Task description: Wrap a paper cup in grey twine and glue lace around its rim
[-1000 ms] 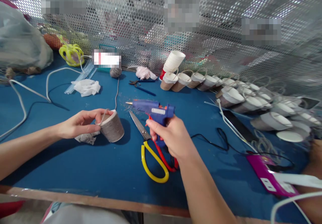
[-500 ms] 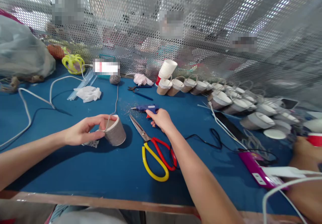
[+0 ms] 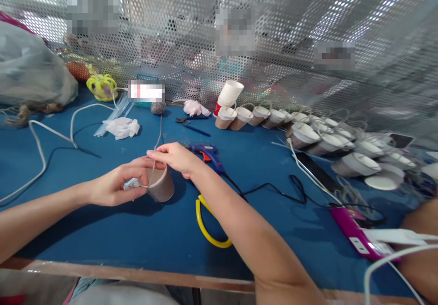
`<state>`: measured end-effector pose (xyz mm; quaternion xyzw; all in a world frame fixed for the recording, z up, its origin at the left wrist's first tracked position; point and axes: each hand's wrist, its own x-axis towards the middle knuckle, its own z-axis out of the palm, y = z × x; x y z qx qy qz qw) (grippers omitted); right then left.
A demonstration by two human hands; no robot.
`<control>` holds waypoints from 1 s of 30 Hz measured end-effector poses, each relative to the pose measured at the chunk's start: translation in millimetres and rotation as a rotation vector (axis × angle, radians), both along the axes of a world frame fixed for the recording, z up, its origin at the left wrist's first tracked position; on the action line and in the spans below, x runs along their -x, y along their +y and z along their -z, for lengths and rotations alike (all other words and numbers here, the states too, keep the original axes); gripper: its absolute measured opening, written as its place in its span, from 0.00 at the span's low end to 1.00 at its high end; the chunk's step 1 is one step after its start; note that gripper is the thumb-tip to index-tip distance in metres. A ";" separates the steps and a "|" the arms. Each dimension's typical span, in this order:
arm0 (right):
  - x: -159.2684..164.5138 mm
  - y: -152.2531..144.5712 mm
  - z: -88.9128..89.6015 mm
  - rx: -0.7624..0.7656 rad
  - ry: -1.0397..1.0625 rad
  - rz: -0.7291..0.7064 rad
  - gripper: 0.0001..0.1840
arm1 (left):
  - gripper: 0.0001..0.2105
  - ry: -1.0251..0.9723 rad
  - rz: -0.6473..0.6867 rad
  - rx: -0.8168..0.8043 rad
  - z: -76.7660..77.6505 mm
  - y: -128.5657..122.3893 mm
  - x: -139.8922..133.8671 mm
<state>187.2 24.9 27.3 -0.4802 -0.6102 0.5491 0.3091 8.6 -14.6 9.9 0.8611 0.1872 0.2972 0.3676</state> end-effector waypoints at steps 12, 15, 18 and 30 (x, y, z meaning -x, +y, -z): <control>-40.0 -30.9 -20.4 -0.181 0.182 0.356 0.10 | 0.07 -0.142 -0.088 0.581 10.6 10.0 2.2; -43.1 -37.1 -16.9 -0.164 0.202 0.408 0.11 | 0.09 -0.206 -0.076 0.788 8.7 9.7 -0.1; -43.9 -42.0 -14.7 -0.134 0.231 0.440 0.12 | 0.13 -0.251 -0.096 0.884 5.6 8.8 -1.9; -48.4 -42.8 -8.6 -0.123 0.148 0.445 0.13 | 0.13 -0.223 -0.134 0.832 4.2 11.1 3.3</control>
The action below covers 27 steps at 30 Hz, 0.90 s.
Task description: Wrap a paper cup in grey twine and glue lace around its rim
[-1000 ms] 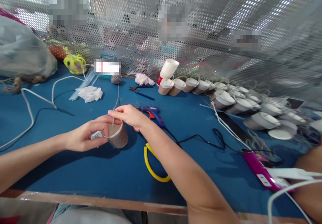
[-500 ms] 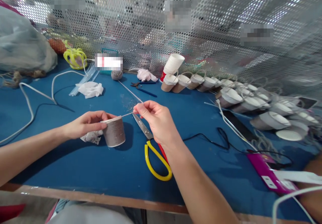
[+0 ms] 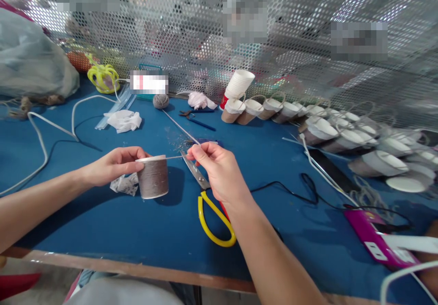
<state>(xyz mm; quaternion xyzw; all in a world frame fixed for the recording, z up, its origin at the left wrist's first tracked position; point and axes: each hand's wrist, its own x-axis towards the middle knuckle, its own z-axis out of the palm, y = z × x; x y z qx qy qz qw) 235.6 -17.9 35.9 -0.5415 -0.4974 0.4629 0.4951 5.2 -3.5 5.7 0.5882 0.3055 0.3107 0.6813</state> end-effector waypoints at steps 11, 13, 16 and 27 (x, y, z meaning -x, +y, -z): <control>2.7 0.2 12.8 0.079 0.035 -0.051 0.13 | 0.10 -0.134 0.085 0.000 -11.4 -5.3 2.1; 5.1 -0.9 13.6 0.093 0.033 -0.066 0.13 | 0.09 -0.152 0.090 -0.001 -11.4 -5.9 3.2; 9.0 -2.5 14.8 0.105 0.029 -0.091 0.13 | 0.09 -0.165 0.097 0.008 -11.5 -7.4 4.2; 23.1 -8.1 24.5 0.134 0.047 -0.195 0.14 | 0.09 -0.165 0.149 0.017 -13.4 -12.2 3.4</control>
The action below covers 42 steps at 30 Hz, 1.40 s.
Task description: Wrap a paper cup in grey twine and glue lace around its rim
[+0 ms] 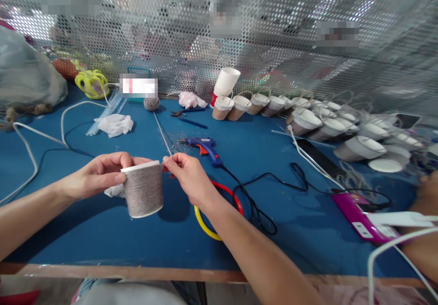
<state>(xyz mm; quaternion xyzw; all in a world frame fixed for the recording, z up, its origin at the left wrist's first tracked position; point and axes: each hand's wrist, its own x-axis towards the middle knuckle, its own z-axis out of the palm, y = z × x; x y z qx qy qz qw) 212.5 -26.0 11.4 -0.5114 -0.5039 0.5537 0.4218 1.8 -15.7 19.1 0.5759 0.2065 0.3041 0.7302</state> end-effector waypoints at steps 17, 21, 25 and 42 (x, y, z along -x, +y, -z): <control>26.3 -11.8 10.0 0.152 0.164 0.158 0.17 | 0.06 0.107 -0.005 -0.237 -3.2 -3.5 -4.5; 24.1 -9.3 12.3 0.024 -0.016 0.154 0.17 | 0.08 0.186 -0.005 -0.394 -2.2 -2.8 -4.5; 22.6 -9.3 12.2 -0.103 -0.241 0.137 0.16 | 0.13 0.282 -0.046 -0.397 -0.5 -3.6 -8.1; 15.0 -8.8 9.3 -0.395 -0.646 0.133 0.12 | 0.05 0.515 -0.002 -0.373 -0.6 -3.6 -11.1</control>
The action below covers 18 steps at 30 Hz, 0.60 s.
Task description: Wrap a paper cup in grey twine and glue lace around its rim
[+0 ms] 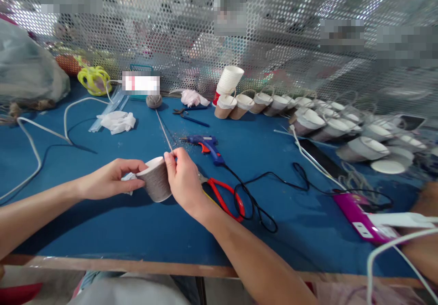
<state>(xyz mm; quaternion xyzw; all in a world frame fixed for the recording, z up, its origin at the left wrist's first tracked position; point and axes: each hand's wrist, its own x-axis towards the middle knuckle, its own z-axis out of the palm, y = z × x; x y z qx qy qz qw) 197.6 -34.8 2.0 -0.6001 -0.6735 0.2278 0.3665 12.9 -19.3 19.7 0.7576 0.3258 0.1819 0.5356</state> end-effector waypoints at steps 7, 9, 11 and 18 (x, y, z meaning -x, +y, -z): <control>-1.3 2.5 4.4 -0.037 -0.020 -0.037 0.12 | 0.05 -0.066 0.025 -0.021 7.5 2.9 -1.1; -0.5 2.0 5.7 -0.041 -0.027 -0.044 0.12 | 0.05 -0.062 0.018 -0.060 7.8 3.3 -1.6; 0.3 1.1 6.3 -0.058 -0.046 -0.043 0.12 | 0.04 -0.039 0.006 -0.085 6.9 2.8 -2.4; 6.4 -1.9 7.8 -0.178 -0.113 -0.098 0.10 | 0.10 -0.031 -0.079 0.047 6.0 -2.2 -7.8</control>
